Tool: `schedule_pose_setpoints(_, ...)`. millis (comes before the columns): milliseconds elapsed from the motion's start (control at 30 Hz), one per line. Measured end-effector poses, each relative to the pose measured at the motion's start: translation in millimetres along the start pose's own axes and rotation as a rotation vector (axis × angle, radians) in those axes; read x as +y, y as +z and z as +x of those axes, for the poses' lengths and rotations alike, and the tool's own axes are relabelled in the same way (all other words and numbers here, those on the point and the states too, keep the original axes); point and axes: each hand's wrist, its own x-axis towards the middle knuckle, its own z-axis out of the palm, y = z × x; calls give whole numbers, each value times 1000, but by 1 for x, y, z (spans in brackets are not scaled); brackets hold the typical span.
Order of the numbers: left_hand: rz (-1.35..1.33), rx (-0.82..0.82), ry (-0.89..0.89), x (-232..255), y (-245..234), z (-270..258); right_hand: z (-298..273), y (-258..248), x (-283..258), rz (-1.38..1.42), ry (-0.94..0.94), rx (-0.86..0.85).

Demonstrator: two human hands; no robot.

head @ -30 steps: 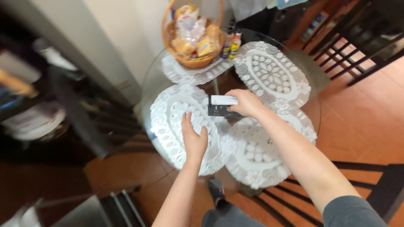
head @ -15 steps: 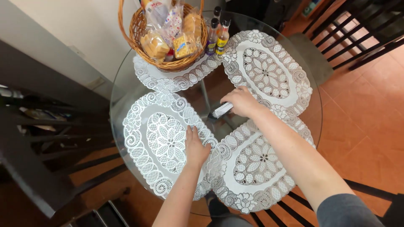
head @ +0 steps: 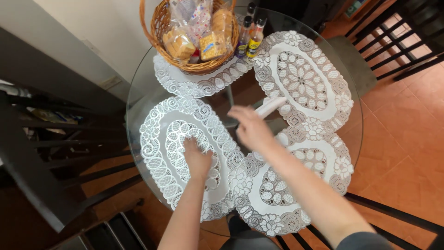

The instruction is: The person is seen cleaning a glass table with a green cloth, then moving objects like hot sauce and fruit into a cart and back to the table.

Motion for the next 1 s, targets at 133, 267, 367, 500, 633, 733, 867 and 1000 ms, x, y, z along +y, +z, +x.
schedule_pose_setpoints(133, -139, 249, -40, -45, -19, 7, -14, 65, -38, 363, 297, -76)
schedule_pose_setpoints(267, -88, 398, -225, -65, -51, 8, -15, 128, -33, 324, 367, -102)
schedule_pose_setpoints(367, -111, 477, -354, -81, -63, 9, -7, 154, -27, 142, 415, -28)
schedule_pose_setpoints(500, -218, 514, -445, -84, -71, 12, 7, 171, -14, 107, 553, 48)
schedule_pose_setpoints(633, -169, 474, -519, -91, -72, 20, 18, 187, 8, 22, 541, 132)
schedule_pose_setpoints(733, 30, 507, -553, -104, -71, 26, 31, 169, -1, -2, 724, 19)
schedule_pose_setpoints(867, -12, 377, -666, -116, -79, 33, 36, 153, -9, 53, 826, -83)
schedule_pose_setpoints(1000, -105, 355, -676, -99, -94, 29, 36, 154, -5, 185, 831, 56)
